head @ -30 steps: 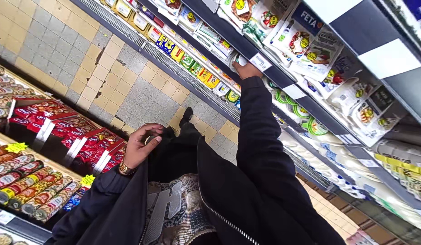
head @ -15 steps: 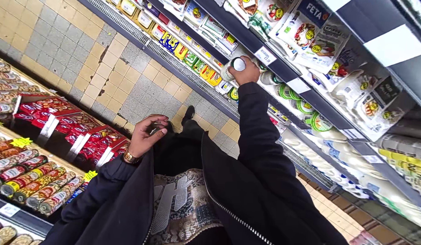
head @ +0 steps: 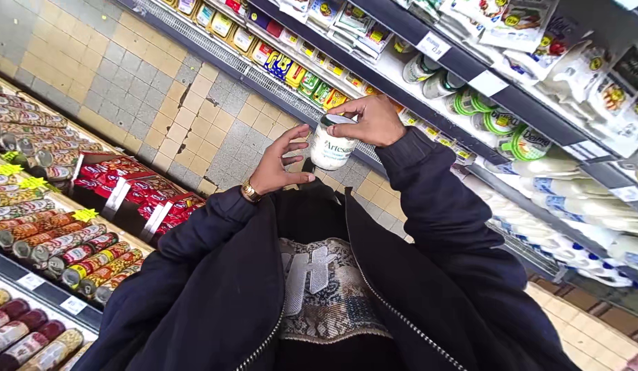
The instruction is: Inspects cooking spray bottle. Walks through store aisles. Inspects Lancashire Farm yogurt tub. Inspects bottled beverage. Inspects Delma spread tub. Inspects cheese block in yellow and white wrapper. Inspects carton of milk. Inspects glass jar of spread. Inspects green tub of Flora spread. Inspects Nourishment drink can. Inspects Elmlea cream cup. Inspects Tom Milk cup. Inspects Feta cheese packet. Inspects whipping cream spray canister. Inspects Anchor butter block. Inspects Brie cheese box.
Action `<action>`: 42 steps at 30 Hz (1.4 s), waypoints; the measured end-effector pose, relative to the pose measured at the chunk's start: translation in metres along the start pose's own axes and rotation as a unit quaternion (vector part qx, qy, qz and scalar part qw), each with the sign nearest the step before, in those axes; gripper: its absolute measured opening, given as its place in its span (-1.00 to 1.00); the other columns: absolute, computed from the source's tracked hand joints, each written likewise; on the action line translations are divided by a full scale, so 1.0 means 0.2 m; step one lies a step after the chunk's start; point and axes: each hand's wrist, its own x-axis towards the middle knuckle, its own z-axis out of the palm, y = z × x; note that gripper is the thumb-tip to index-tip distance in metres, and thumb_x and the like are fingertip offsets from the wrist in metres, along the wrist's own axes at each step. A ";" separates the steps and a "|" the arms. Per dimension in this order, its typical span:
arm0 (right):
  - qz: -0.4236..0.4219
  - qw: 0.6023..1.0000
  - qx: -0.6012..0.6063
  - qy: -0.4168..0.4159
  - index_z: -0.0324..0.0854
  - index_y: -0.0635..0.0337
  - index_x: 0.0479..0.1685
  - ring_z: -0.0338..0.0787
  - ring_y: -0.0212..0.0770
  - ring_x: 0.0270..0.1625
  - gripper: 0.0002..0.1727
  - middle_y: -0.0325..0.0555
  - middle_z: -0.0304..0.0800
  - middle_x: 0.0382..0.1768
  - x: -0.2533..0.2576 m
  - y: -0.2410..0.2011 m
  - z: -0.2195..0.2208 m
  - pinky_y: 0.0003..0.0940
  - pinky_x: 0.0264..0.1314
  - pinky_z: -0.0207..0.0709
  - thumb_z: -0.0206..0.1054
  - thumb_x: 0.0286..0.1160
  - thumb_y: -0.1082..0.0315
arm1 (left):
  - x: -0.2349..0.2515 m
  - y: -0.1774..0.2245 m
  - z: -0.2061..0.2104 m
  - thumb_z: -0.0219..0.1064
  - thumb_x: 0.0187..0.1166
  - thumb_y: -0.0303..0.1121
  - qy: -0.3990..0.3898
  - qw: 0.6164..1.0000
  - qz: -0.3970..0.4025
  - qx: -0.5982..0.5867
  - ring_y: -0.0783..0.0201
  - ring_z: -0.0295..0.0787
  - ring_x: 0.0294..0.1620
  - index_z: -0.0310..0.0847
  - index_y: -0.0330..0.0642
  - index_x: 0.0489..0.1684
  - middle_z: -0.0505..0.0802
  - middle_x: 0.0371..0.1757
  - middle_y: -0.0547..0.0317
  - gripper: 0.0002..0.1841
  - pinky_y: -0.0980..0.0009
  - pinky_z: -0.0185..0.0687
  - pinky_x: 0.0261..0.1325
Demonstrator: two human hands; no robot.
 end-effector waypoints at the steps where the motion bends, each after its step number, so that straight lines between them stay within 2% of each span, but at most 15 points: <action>1: -0.016 1.000 -0.009 0.001 0.90 -0.08 0.07 0.86 -0.19 -0.19 -0.38 -0.14 0.94 -0.18 -0.03 -0.07 0.04 0.07 -0.03 0.66 0.52 0.13 -0.30 | -0.04 0.01 -0.01 0.78 0.05 -0.40 -0.006 1.000 0.002 -0.010 -0.02 0.60 0.54 0.24 -0.08 0.75 0.43 0.73 0.01 0.06 0.02 0.80 0.33; 6: -0.049 0.998 -0.044 0.003 0.93 -0.14 -0.03 0.88 -0.22 -0.17 -0.46 -0.19 0.95 -0.22 -0.18 -0.34 0.25 0.07 -0.11 0.65 0.49 0.13 -0.28 | -0.28 0.02 -0.04 0.81 -0.03 -0.45 -0.014 0.998 0.016 -0.066 -0.04 0.74 0.37 0.17 -0.04 0.80 0.57 0.57 -0.06 0.16 -0.01 0.85 0.22; 11: -0.003 0.997 -0.082 -0.011 0.93 -0.19 -0.03 0.86 -0.13 -0.16 -0.42 -0.17 0.94 -0.23 -0.28 -0.51 0.44 0.14 -0.13 0.60 0.45 0.10 -0.36 | -0.49 -0.01 -0.08 0.84 -0.12 -0.48 -0.002 0.998 0.020 -0.061 -0.04 0.76 0.33 0.20 0.02 0.78 0.60 0.51 -0.06 0.20 -0.04 0.87 0.18; 16: 0.011 0.995 -0.099 -0.009 0.92 -0.18 -0.03 0.85 -0.09 -0.18 -0.38 -0.15 0.92 -0.26 -0.37 -0.60 0.56 0.15 -0.17 0.57 0.41 0.12 -0.41 | -0.62 -0.07 -0.12 0.83 -0.18 -0.56 0.003 0.997 0.033 -0.074 -0.09 0.76 0.33 0.27 -0.02 0.71 0.62 0.49 -0.08 0.16 -0.10 0.87 0.18; 18: -0.006 0.997 -0.082 -0.002 0.89 -0.18 0.05 0.85 -0.14 -0.18 -0.34 -0.16 0.92 -0.24 -0.41 -0.60 0.59 0.10 -0.14 0.59 0.40 0.16 -0.44 | -0.66 -0.08 -0.13 0.83 -0.18 -0.56 -0.002 0.996 0.043 -0.077 -0.11 0.75 0.34 0.29 0.00 0.69 0.61 0.52 -0.08 0.15 -0.08 0.87 0.17; 19: -0.013 0.998 -0.058 0.004 0.85 -0.14 0.18 0.85 -0.17 -0.14 -0.29 -0.16 0.93 -0.18 -0.43 -0.59 0.61 0.07 -0.07 0.63 0.40 0.20 -0.44 | -0.67 -0.08 -0.14 0.83 -0.18 -0.55 -0.005 0.996 0.049 -0.077 -0.11 0.75 0.34 0.29 0.02 0.69 0.59 0.53 -0.07 0.15 -0.07 0.88 0.14; 20: -0.025 0.999 -0.022 0.011 0.75 -0.08 0.36 0.86 -0.21 -0.12 -0.22 -0.15 0.92 -0.09 -0.46 -0.57 0.62 -0.01 -0.02 0.69 0.40 0.26 -0.42 | -0.68 -0.09 -0.15 0.84 -0.19 -0.55 -0.007 0.995 0.052 -0.081 -0.12 0.75 0.33 0.30 0.02 0.68 0.59 0.54 -0.08 0.15 -0.07 0.89 0.13; 22: -0.048 0.996 0.067 0.031 0.47 0.04 0.66 0.83 -0.29 -0.12 -0.08 -0.10 0.85 0.12 -0.52 -0.52 0.67 -0.17 -0.06 0.73 0.41 0.33 -0.34 | -0.69 -0.08 -0.16 0.82 -0.20 -0.58 -0.012 0.995 0.051 -0.091 -0.13 0.74 0.34 0.30 0.01 0.68 0.58 0.56 -0.07 0.15 -0.09 0.88 0.15; 24: -0.058 0.986 0.140 0.074 0.22 0.08 0.80 0.82 -0.26 -0.06 0.11 -0.01 0.67 0.39 -0.60 -0.47 0.73 -0.27 -0.20 0.76 0.53 0.18 -0.26 | -0.70 -0.08 -0.16 0.82 -0.19 -0.59 -0.015 0.994 0.050 -0.100 -0.15 0.74 0.36 0.28 0.01 0.68 0.57 0.55 -0.08 0.15 -0.11 0.87 0.17; 25: -0.050 0.978 0.179 0.093 0.14 0.04 0.83 0.80 -0.21 0.05 0.20 0.00 0.56 0.50 -0.65 -0.45 0.77 -0.27 -0.18 0.77 0.62 0.05 -0.22 | -0.71 -0.08 -0.17 0.81 -0.18 -0.60 -0.018 0.993 0.053 -0.103 -0.16 0.73 0.36 0.27 0.02 0.68 0.56 0.57 -0.08 0.15 -0.12 0.86 0.18; 27: -0.056 0.953 0.273 0.120 0.05 0.04 0.84 0.73 -0.07 0.35 0.32 -0.01 0.41 0.63 -0.73 -0.40 0.88 -0.15 0.02 0.83 0.75 -0.06 -0.17 | -0.72 -0.09 -0.17 0.81 -0.18 -0.59 -0.020 0.993 0.057 -0.106 -0.17 0.72 0.37 0.26 -0.02 0.69 0.55 0.56 -0.10 0.15 -0.13 0.86 0.18; 29: -0.067 0.926 0.342 0.147 0.04 0.02 0.85 0.65 0.02 0.47 0.37 -0.01 0.39 0.65 -0.79 -0.37 0.99 -0.02 0.17 0.81 0.83 -0.15 -0.08 | -0.73 -0.11 -0.17 0.82 -0.19 -0.59 -0.019 0.992 0.053 -0.109 -0.13 0.74 0.33 0.25 -0.03 0.69 0.59 0.50 -0.09 0.16 -0.12 0.86 0.16; 34: -0.077 0.891 0.392 0.217 0.17 0.07 0.77 0.71 0.05 0.40 0.25 0.01 0.43 0.60 -0.86 -0.36 1.17 0.05 0.21 0.81 0.86 -0.17 0.31 | -0.74 -0.11 -0.14 0.81 -0.18 -0.59 -0.040 0.992 0.034 -0.111 -0.15 0.72 0.35 0.17 -0.02 0.75 0.58 0.52 -0.10 0.21 -0.13 0.84 0.23; 37: -0.077 0.885 0.391 0.240 0.18 0.09 0.76 0.71 0.04 0.40 0.25 0.02 0.44 0.60 -0.89 -0.34 1.20 0.03 0.23 0.80 0.87 -0.20 0.31 | -0.73 -0.13 -0.14 0.82 -0.18 -0.58 -0.062 0.991 0.032 -0.118 -0.16 0.73 0.35 0.11 0.03 0.77 0.61 0.49 -0.10 0.25 -0.16 0.81 0.26; 42: -0.076 0.870 0.414 0.256 0.19 0.05 0.74 0.69 0.08 0.43 0.23 0.01 0.38 0.64 -0.93 -0.32 1.23 0.09 0.26 0.79 0.85 -0.18 0.38 | -0.73 -0.13 -0.13 0.79 -0.15 -0.61 -0.091 0.988 0.025 -0.123 -0.18 0.68 0.41 0.20 -0.06 0.70 0.58 0.53 -0.12 0.16 -0.20 0.76 0.32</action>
